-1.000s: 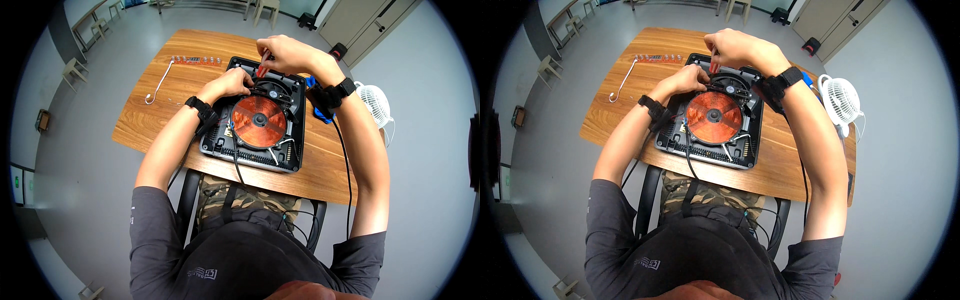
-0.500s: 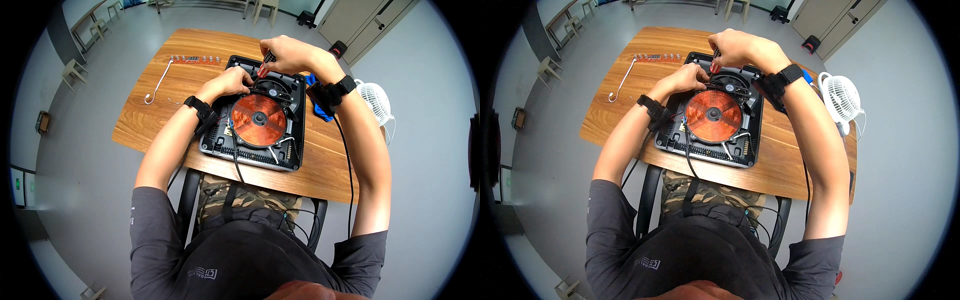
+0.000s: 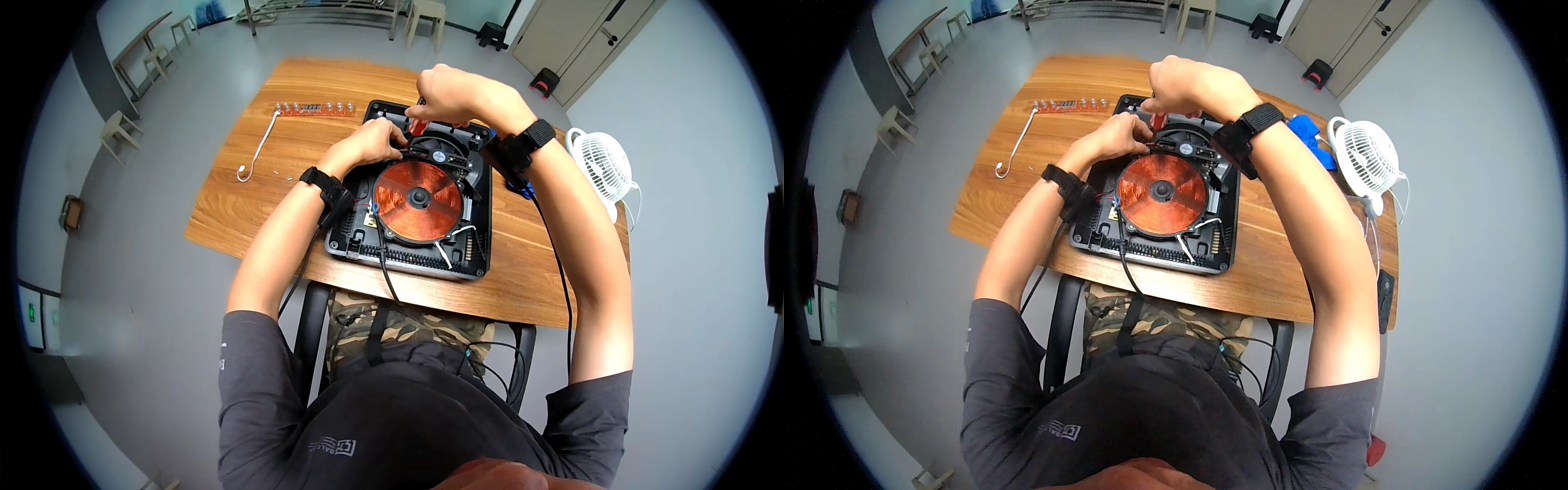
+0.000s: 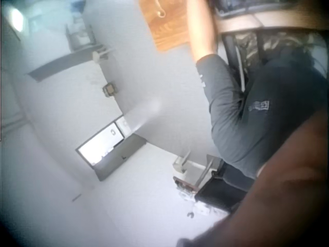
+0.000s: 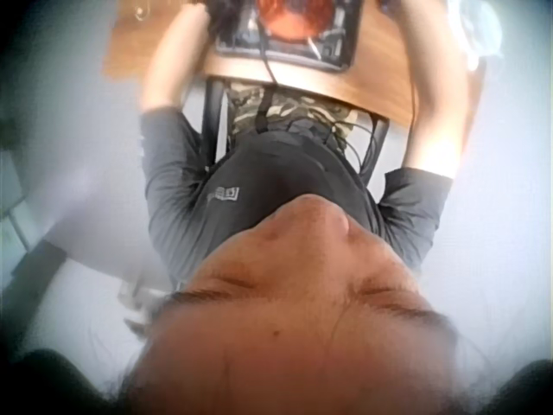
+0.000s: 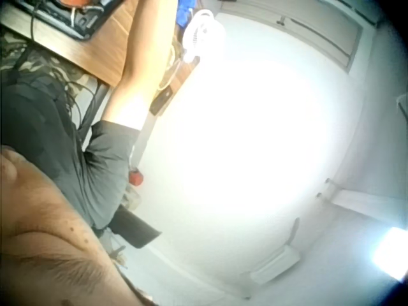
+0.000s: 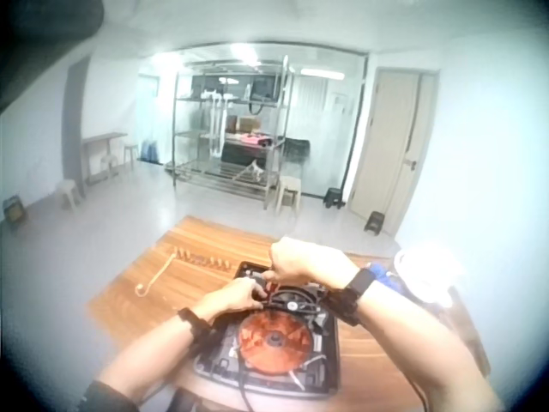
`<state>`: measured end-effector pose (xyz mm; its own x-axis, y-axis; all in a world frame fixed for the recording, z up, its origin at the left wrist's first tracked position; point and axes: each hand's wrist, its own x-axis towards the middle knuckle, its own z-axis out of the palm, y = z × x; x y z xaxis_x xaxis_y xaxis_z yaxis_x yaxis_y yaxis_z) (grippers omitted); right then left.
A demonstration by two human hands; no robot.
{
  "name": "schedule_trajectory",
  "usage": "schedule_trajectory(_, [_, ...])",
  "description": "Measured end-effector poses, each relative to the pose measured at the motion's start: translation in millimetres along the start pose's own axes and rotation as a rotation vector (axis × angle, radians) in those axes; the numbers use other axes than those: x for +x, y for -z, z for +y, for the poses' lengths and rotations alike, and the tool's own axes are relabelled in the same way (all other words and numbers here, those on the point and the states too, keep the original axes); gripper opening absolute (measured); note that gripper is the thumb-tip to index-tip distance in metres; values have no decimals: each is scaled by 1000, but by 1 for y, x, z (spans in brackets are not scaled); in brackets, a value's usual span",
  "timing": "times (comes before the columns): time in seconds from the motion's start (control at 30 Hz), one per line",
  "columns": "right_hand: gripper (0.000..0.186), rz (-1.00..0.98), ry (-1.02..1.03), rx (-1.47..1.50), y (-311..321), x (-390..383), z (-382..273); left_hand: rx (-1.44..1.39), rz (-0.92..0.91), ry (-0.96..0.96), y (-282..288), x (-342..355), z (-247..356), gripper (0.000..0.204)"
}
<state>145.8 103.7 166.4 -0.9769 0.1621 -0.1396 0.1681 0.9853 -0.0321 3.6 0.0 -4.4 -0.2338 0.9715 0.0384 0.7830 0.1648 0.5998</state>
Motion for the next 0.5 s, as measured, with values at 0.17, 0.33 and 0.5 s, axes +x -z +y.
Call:
schedule_trajectory(0.17, [46,-41,9,-35,4,0,10,-19,-7,-5,3,1,7,39])
schedule_trajectory(0.33, [45,-76,-14,-21,13,-8,1,-15,-52,-3,7,5,1,39])
schedule_trajectory(0.5, [44,-37,16,-62,7,-2,11,-26,-74,44,6,10,5,43])
